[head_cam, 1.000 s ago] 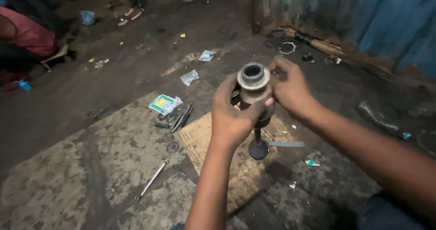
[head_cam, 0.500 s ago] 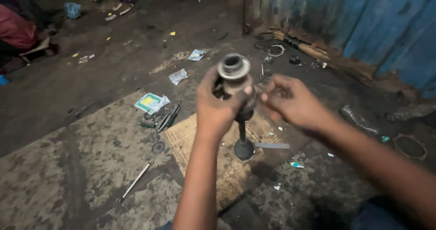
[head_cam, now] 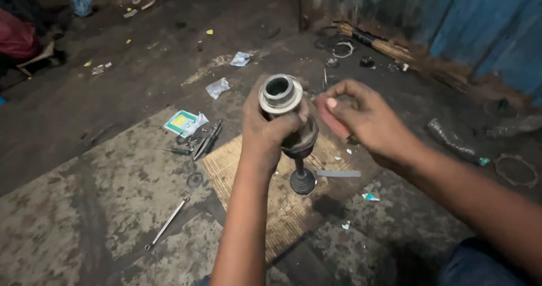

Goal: The person holds a cylindrical metal mechanical part, likely a driveshaft, and scrubs its surface with a small abrasive pad. The person rotates the part to clean different sections while holding it over a piece of cardboard on the floor.

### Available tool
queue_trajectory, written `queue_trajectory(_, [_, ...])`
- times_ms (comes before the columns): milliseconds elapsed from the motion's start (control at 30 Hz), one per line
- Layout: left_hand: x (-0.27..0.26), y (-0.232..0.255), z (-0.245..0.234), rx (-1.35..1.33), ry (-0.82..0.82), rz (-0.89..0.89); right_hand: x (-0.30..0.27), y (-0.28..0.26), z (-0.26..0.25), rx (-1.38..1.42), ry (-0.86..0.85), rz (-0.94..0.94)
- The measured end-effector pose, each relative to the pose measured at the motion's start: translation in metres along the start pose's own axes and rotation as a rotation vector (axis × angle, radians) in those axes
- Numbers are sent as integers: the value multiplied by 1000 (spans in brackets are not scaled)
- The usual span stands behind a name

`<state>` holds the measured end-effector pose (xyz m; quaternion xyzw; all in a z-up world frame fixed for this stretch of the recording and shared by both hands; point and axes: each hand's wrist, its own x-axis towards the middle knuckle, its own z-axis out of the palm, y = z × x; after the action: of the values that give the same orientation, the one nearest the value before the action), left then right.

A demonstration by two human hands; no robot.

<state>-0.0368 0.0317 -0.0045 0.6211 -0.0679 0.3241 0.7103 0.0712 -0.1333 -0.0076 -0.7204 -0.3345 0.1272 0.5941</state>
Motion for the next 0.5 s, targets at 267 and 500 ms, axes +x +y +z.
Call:
queue_trajectory(267, [1,8,23,40,1,-2,6,14,2,92,-21,-36])
queue_trajectory(500, [6,-7,40,285,167,185,7,16,-3,-15,-17,-21])
